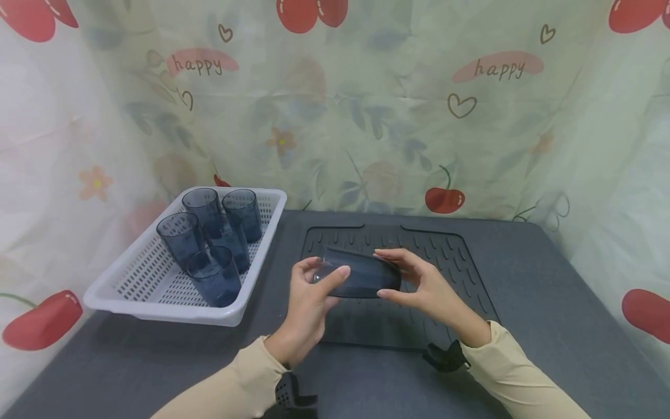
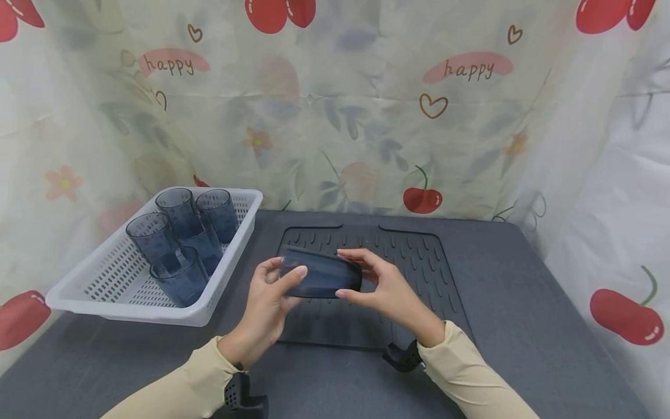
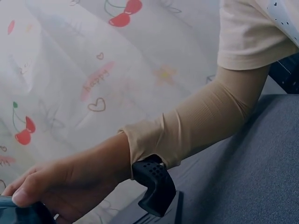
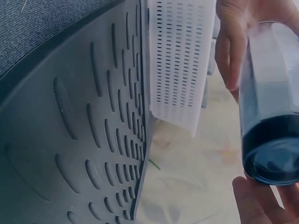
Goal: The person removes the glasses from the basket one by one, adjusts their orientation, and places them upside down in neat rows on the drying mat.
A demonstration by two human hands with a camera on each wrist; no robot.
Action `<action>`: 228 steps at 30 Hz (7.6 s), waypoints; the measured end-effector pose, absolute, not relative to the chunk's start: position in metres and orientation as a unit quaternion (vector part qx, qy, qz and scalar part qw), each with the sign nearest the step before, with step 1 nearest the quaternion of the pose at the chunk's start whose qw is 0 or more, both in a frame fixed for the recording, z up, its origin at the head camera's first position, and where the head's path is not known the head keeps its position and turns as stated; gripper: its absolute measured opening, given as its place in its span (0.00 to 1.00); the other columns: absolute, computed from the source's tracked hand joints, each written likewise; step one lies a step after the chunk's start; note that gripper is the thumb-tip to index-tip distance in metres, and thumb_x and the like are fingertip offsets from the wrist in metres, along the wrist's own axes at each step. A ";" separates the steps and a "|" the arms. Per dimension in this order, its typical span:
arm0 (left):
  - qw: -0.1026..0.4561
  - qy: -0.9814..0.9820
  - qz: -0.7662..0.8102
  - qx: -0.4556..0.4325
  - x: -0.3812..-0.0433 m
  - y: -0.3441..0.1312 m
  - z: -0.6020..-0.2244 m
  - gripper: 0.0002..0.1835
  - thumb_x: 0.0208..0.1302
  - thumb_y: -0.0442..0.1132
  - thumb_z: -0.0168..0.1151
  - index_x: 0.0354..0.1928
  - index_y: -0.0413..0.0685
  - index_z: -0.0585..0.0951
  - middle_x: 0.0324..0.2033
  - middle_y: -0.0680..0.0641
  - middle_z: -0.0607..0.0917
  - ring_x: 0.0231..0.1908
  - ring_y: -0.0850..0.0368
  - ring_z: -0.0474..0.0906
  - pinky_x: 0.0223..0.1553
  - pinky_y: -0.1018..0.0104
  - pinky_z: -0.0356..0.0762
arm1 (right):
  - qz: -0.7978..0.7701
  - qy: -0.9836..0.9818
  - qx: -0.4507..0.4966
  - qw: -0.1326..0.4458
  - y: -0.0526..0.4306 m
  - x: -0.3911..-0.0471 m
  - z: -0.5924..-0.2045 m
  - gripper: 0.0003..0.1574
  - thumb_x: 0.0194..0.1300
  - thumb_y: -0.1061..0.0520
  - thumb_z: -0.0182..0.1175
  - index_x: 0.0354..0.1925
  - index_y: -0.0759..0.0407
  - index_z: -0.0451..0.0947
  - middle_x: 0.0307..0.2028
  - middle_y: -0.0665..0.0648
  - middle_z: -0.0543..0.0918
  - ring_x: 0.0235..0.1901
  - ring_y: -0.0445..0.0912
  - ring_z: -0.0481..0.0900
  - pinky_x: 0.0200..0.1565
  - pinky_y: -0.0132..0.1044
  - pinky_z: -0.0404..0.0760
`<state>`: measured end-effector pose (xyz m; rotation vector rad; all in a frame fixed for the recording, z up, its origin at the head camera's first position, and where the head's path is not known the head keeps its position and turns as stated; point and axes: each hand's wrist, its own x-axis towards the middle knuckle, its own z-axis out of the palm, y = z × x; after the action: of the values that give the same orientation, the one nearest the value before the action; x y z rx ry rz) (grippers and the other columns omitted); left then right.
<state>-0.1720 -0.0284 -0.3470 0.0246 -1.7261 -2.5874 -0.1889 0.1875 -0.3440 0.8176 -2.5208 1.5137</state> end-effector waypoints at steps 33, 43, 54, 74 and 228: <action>-0.010 -0.547 -0.837 -0.026 -0.170 -0.021 -0.343 0.37 0.57 0.37 0.68 0.60 0.42 0.55 0.60 0.36 0.61 0.50 0.46 0.77 0.51 0.49 0.79 | 0.551 -0.787 0.279 0.016 0.187 -0.191 -0.349 0.44 0.54 0.59 0.73 0.66 0.44 0.67 0.62 0.53 0.72 0.51 0.43 0.78 0.46 0.37 0.83; -0.080 -0.543 -0.835 -0.048 -0.173 -0.027 -0.342 0.37 0.58 0.36 0.66 0.63 0.44 0.54 0.63 0.38 0.63 0.54 0.49 0.75 0.55 0.51 0.77 | 0.559 -0.783 0.272 0.043 0.191 -0.189 -0.348 0.43 0.50 0.61 0.75 0.63 0.53 0.70 0.60 0.54 0.74 0.51 0.42 0.78 0.47 0.34 0.82; -0.184 -0.585 -0.778 -0.138 -0.183 -0.049 -0.349 0.41 0.54 0.40 0.72 0.66 0.46 0.59 0.60 0.42 0.73 0.57 0.55 0.74 0.61 0.55 0.70 | 0.597 -0.747 0.287 0.064 0.199 -0.189 -0.329 0.42 0.46 0.72 0.72 0.59 0.63 0.67 0.50 0.56 0.77 0.43 0.45 0.78 0.41 0.35 0.84; -0.182 -0.721 -0.645 -0.176 -0.187 -0.071 -0.370 0.42 0.55 0.39 0.72 0.70 0.48 0.61 0.67 0.39 0.67 0.67 0.41 0.64 0.66 0.46 0.64 | 0.623 -0.740 0.246 0.060 0.199 -0.190 -0.333 0.46 0.49 0.73 0.70 0.64 0.62 0.63 0.53 0.47 0.77 0.47 0.40 0.79 0.33 0.35 0.82; -0.216 -0.747 -0.594 -0.209 -0.183 -0.076 -0.368 0.24 0.61 0.33 0.65 0.58 0.35 0.73 0.51 0.35 0.80 0.48 0.51 0.81 0.48 0.61 0.80 | 0.511 -0.846 -0.006 0.150 0.309 -0.302 -0.372 0.55 0.59 0.54 0.69 0.74 0.56 0.48 0.65 0.65 0.69 0.50 0.41 0.73 0.42 0.24 0.73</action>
<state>-0.1826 -0.0759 -0.3675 -0.7640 -2.7346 -2.1743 -0.3020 0.3085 -0.3723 -0.0180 -2.4299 1.4689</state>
